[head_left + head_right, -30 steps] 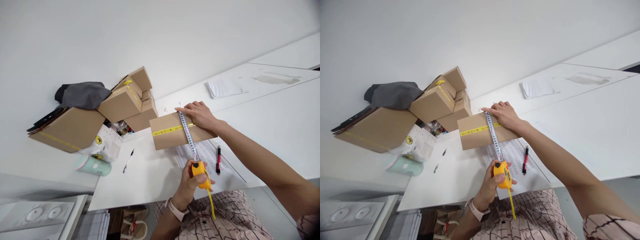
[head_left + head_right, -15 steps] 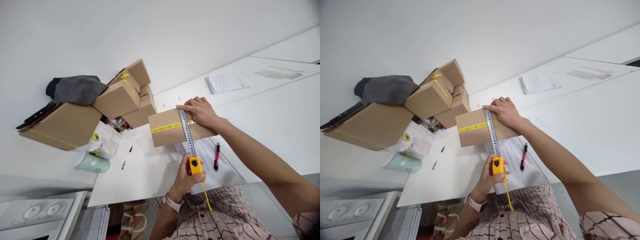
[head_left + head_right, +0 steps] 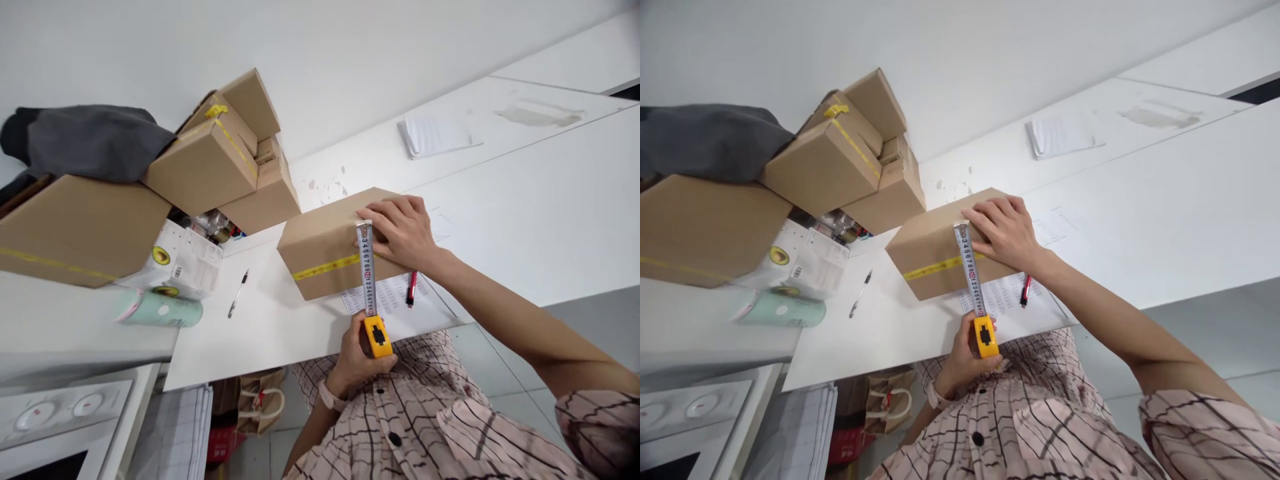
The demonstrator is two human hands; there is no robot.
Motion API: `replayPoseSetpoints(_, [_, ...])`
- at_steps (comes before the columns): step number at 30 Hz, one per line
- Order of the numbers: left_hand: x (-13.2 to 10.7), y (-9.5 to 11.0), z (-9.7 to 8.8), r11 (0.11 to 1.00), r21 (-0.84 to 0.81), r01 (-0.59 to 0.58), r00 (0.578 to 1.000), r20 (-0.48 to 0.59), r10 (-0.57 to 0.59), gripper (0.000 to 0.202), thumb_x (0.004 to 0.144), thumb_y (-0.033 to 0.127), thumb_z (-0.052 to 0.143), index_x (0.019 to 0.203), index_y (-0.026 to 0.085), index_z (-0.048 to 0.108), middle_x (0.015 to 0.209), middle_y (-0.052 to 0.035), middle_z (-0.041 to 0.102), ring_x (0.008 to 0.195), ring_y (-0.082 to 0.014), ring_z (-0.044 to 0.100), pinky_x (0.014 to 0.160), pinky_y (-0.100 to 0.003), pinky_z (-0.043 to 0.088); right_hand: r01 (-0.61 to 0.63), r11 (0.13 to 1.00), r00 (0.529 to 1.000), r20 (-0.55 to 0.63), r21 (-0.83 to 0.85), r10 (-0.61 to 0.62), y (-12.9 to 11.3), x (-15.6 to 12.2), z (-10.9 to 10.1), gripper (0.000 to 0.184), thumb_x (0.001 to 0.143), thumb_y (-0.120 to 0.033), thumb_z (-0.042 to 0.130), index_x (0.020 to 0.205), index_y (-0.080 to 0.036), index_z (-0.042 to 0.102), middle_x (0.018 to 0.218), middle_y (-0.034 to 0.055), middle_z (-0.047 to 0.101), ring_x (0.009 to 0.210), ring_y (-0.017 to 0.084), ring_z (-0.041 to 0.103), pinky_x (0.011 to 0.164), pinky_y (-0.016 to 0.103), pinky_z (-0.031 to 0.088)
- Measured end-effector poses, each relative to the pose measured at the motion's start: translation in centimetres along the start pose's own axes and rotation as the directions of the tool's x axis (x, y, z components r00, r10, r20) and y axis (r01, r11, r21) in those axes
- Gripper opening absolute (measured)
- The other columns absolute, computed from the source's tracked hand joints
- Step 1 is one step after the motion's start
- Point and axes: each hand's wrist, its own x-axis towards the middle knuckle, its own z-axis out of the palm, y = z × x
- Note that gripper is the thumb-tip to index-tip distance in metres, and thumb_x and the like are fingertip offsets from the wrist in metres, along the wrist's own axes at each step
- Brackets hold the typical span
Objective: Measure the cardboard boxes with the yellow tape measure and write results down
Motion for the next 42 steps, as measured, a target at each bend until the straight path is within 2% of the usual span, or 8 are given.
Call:
replayPoseSetpoints(7, [0.1,0.0,-0.2,0.992,0.129,-0.001,1.000,-0.008,0.002,0.079,0.065,0.034,0.087,0.132,0.022,0.047,0.114,-0.0052,0.068,0.094,-0.0196,0.065,0.085,-0.034,0.057,-0.136,0.957,0.987,-0.043,0.256,0.152,-2.5,-6.4,-1.5,0.033,0.101,-0.039,0.053,0.132,-0.030,0.064,0.127,0.0063,0.070,0.119,0.027,0.059,0.100,0.047,0.038])
replayPoseSetpoints(14, [-0.5,2.1,0.7,0.812,0.551,-0.189,0.980,0.158,0.121,0.082,0.064,0.040,0.088,0.136,0.023,0.052,0.131,-0.0097,0.066,0.123,-0.0315,0.062,0.113,-0.050,0.046,-0.278,0.383,0.822,0.011,0.881,0.570,-2.7,-6.0,-9.2,0.038,0.099,-0.045,0.059,0.132,-0.027,0.066,0.085,0.0048,0.072,0.073,0.022,0.068,0.057,0.036,0.051])
replayPoseSetpoints(18, [-0.9,2.2,1.2,0.810,0.547,-0.209,0.977,0.158,0.145,0.091,0.068,0.039,0.087,0.146,0.025,0.043,0.140,-0.0112,0.061,0.127,-0.0313,0.061,0.113,-0.051,0.048,-0.352,0.376,0.728,-0.002,0.857,0.685,-3.8,-8.0,-10.2,0.015,0.093,-0.035,0.070,0.104,-0.027,0.073,0.068,0.0005,0.066,0.054,0.018,0.062,0.051,0.034,0.051])
replayPoseSetpoints(22, [-2.0,1.5,1.2,0.813,0.537,-0.223,0.965,0.003,0.262,0.107,0.070,0.039,0.088,0.155,0.023,0.026,0.143,-0.0145,0.057,0.128,-0.0309,0.062,0.108,-0.050,0.053,-0.472,0.491,0.810,0.141,0.732,0.569,-6.4,-11.6,-8.9,0.011,0.096,-0.032,0.063,0.103,-0.025,0.068,0.081,0.0021,0.073,0.066,0.017,0.069,0.059,0.032,0.056])
replayPoseSetpoints(25, [-2.5,1.7,0.7,0.690,0.634,-0.349,0.864,-0.066,0.499,0.104,0.073,0.043,0.087,0.155,0.022,0.026,0.136,-0.0156,0.061,0.123,-0.0309,0.065,0.103,-0.049,0.057,-0.482,0.654,0.856,0.155,0.584,0.493,-7.4,-13.7,-7.4,0.018,0.097,-0.037,0.058,0.105,-0.024,0.068,0.079,0.0029,0.072,0.066,0.017,0.067,0.062,0.031,0.055])
replayPoseSetpoints(30, [-0.9,6.2,-2.1,0.387,0.786,-0.481,0.587,-0.038,0.808,0.094,0.080,0.048,0.083,0.153,0.019,0.031,0.125,-0.0134,0.064,0.110,-0.0268,0.071,0.090,-0.040,0.063,-0.810,0.578,0.577,0.308,0.100,0.756,-4.7,-14.6,-4.0,0.041,0.098,-0.051,0.049,0.122,-0.021,0.063,0.074,0.0034,0.070,0.063,0.020,0.064,0.059,0.032,0.046])
replayPoseSetpoints(34, [3.2,11.7,-5.4,0.163,0.894,-0.418,0.405,0.023,0.914,0.086,0.083,0.048,0.080,0.150,0.023,0.033,0.129,-0.0113,0.061,0.116,-0.0285,0.066,0.093,-0.043,0.060,-0.761,0.613,0.474,0.461,-0.215,0.750,-2.8,-14.3,-1.6,0.068,0.094,-0.065,0.048,0.141,-0.016,0.053,0.078,0.0102,0.073,0.068,0.029,0.067,0.057,0.034,0.041])
replayPoseSetpoints(42, [13.3,13.1,-10.3,0.162,0.927,-0.340,0.730,0.151,0.666,0.063,0.102,0.053,0.050,0.151,0.017,0.035,0.145,-0.0160,0.053,0.137,-0.0327,0.051,0.111,-0.055,0.044,-0.607,0.757,0.585,0.510,-0.240,0.630,-2.8,-14.4,-0.7,0.041,0.096,-0.028,0.047,0.130,-0.017,0.066,0.097,0.0163,0.077,0.066,0.026,0.069,0.055,0.033,0.044])
